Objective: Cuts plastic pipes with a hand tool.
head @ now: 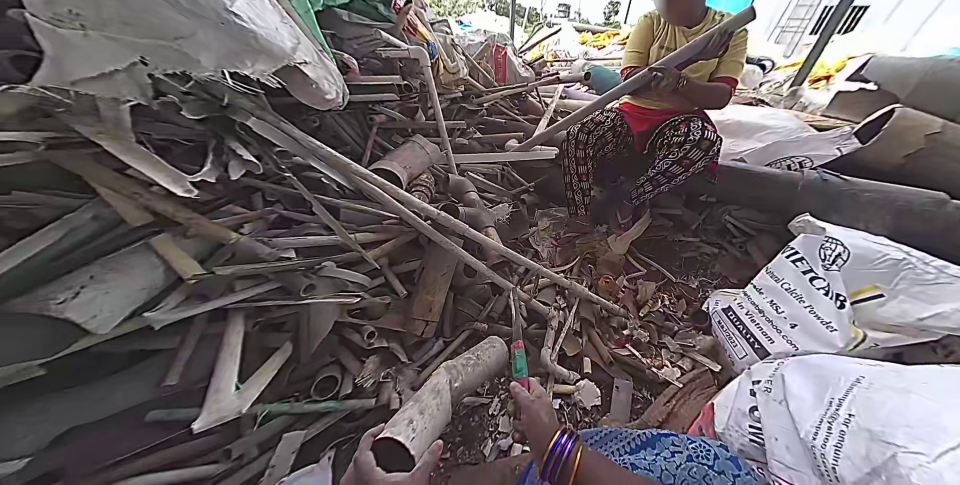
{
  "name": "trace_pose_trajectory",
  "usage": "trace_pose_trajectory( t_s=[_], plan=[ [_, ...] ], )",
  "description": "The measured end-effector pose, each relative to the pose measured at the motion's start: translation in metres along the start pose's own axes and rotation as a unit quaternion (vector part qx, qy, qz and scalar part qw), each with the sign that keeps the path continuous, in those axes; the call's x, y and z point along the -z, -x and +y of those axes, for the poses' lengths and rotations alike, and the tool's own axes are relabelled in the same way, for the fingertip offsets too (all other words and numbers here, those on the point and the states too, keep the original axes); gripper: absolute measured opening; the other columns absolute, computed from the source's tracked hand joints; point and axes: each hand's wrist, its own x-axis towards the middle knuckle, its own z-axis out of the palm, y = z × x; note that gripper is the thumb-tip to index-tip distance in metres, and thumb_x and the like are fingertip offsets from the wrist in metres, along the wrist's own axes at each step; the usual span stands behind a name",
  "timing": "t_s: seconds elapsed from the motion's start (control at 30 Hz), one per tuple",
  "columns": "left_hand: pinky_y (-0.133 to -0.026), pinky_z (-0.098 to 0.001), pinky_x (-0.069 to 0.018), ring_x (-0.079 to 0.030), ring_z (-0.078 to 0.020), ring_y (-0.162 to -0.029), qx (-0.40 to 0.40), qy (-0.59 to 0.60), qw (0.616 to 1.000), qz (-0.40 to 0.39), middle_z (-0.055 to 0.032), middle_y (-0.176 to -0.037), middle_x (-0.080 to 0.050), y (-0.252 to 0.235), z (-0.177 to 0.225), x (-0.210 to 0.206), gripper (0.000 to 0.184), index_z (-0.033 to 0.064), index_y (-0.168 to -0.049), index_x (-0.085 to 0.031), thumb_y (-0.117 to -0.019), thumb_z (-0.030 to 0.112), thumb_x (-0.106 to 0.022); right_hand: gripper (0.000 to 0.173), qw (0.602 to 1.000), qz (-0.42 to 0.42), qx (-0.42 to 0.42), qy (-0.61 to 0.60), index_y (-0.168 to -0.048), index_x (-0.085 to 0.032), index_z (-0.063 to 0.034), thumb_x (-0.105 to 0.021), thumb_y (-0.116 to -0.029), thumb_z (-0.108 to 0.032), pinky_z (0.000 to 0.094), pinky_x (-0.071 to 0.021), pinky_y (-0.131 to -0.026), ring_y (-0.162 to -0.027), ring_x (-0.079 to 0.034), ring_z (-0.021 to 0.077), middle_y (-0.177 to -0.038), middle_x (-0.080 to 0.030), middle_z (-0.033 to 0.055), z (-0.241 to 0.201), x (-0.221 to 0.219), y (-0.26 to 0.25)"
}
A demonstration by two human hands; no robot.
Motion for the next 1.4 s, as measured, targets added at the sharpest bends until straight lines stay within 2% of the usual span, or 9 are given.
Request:
trace_pose_trajectory(
  t_s=[0.33,0.5,0.67,0.73,0.83,1.0,1.17,1.33,1.4],
  plan=[
    [-0.106,-0.0481,-0.0449,-0.049,-0.0368,-0.132,0.007,0.159,0.986,0.056,-0.0327,-0.146,-0.043,-0.010,-0.004,0.008,0.102,-0.0046,-0.147,-0.038,-0.0555,0.004,-0.083,0.042,0.935,-0.025,0.329,0.130,-0.128,-0.048,0.0065,-0.036,-0.1050,-0.027,0.0223,-0.0443,-0.052,-0.054,-0.046,0.0020,-0.070,-0.046,-0.0060,0.011,-0.005,0.022],
    [-0.105,-0.0455,-0.0469,-0.051,-0.0368,-0.130,-0.012,0.164,0.984,0.076,-0.0334,-0.146,-0.042,-0.010,-0.001,0.006,0.100,-0.0057,-0.145,-0.039,-0.0550,0.002,-0.082,0.042,0.862,-0.148,0.250,0.415,-0.136,-0.052,0.0082,-0.043,-0.1088,-0.023,0.0479,-0.0524,-0.084,-0.087,-0.066,0.0318,-0.098,-0.066,0.0221,-0.001,-0.006,0.039],
    [-0.109,-0.0583,-0.0385,-0.043,-0.0483,-0.135,-0.024,0.081,0.993,0.083,-0.0376,-0.147,-0.040,-0.009,0.002,0.010,0.094,-0.0073,-0.141,-0.047,-0.0557,0.003,-0.086,0.050,0.791,0.006,0.519,0.322,-0.122,-0.058,0.0143,-0.044,-0.1046,-0.031,0.0295,-0.0544,-0.057,-0.058,-0.062,0.0134,-0.073,-0.065,0.0115,0.009,-0.013,0.053],
    [-0.110,-0.0545,-0.0396,-0.044,-0.0445,-0.135,-0.003,0.107,0.992,0.073,-0.0357,-0.148,-0.040,-0.008,0.001,0.009,0.097,-0.0060,-0.143,-0.044,-0.0566,0.003,-0.086,0.048,0.790,-0.004,0.493,0.365,-0.122,-0.058,0.0144,-0.045,-0.1039,-0.028,0.0335,-0.0562,-0.060,-0.060,-0.065,0.0180,-0.075,-0.067,0.0136,0.015,-0.012,0.052],
    [-0.100,-0.0428,-0.0506,-0.054,-0.0304,-0.126,0.050,0.220,0.973,0.053,-0.0279,-0.143,-0.047,-0.011,-0.001,0.005,0.103,-0.0005,-0.147,-0.037,-0.0537,-0.003,-0.080,0.043,0.810,-0.145,0.217,0.525,-0.141,-0.048,0.0050,-0.042,-0.1104,-0.025,0.0546,-0.0534,-0.090,-0.099,-0.070,0.0399,-0.106,-0.069,0.0246,-0.005,-0.014,0.050],
    [-0.101,-0.0465,-0.0499,-0.054,-0.0330,-0.127,0.038,0.189,0.980,0.039,-0.0287,-0.144,-0.046,-0.012,-0.005,0.008,0.102,0.0006,-0.146,-0.040,-0.0535,0.001,-0.083,0.043,0.760,0.024,0.540,0.361,-0.121,-0.061,0.0135,-0.049,-0.1015,-0.023,0.0362,-0.0565,-0.057,-0.060,-0.066,0.0203,-0.076,-0.069,0.0134,0.007,-0.012,0.050],
    [-0.099,-0.0452,-0.0510,-0.055,-0.0319,-0.124,0.030,0.196,0.979,0.042,-0.0279,-0.142,-0.047,-0.010,-0.002,0.006,0.099,0.0008,-0.145,-0.042,-0.0546,-0.001,-0.082,0.044,0.802,-0.124,0.218,0.542,-0.143,-0.048,0.0033,-0.042,-0.1103,-0.025,0.0564,-0.0539,-0.089,-0.099,-0.071,0.0408,-0.106,-0.070,0.0245,-0.004,-0.013,0.047],
    [-0.103,-0.0512,-0.0478,-0.052,-0.0380,-0.131,0.026,0.111,0.993,0.028,-0.0306,-0.148,-0.044,-0.006,0.005,0.010,0.096,-0.0009,-0.146,-0.044,-0.0586,-0.001,-0.084,0.044,0.767,0.036,0.517,0.378,-0.122,-0.061,0.0143,-0.050,-0.1005,-0.022,0.0413,-0.0563,-0.054,-0.058,-0.066,0.0245,-0.073,-0.069,0.0142,0.012,-0.011,0.048],
    [-0.106,-0.0511,-0.0454,-0.049,-0.0391,-0.133,0.028,0.118,0.992,0.029,-0.0312,-0.148,-0.042,-0.007,0.003,0.010,0.096,-0.0012,-0.145,-0.044,-0.0581,-0.001,-0.085,0.043,0.793,-0.013,0.417,0.444,-0.129,-0.057,0.0129,-0.049,-0.1026,-0.020,0.0483,-0.0588,-0.064,-0.069,-0.071,0.0327,-0.082,-0.071,0.0193,0.012,-0.011,0.050]
  ],
)
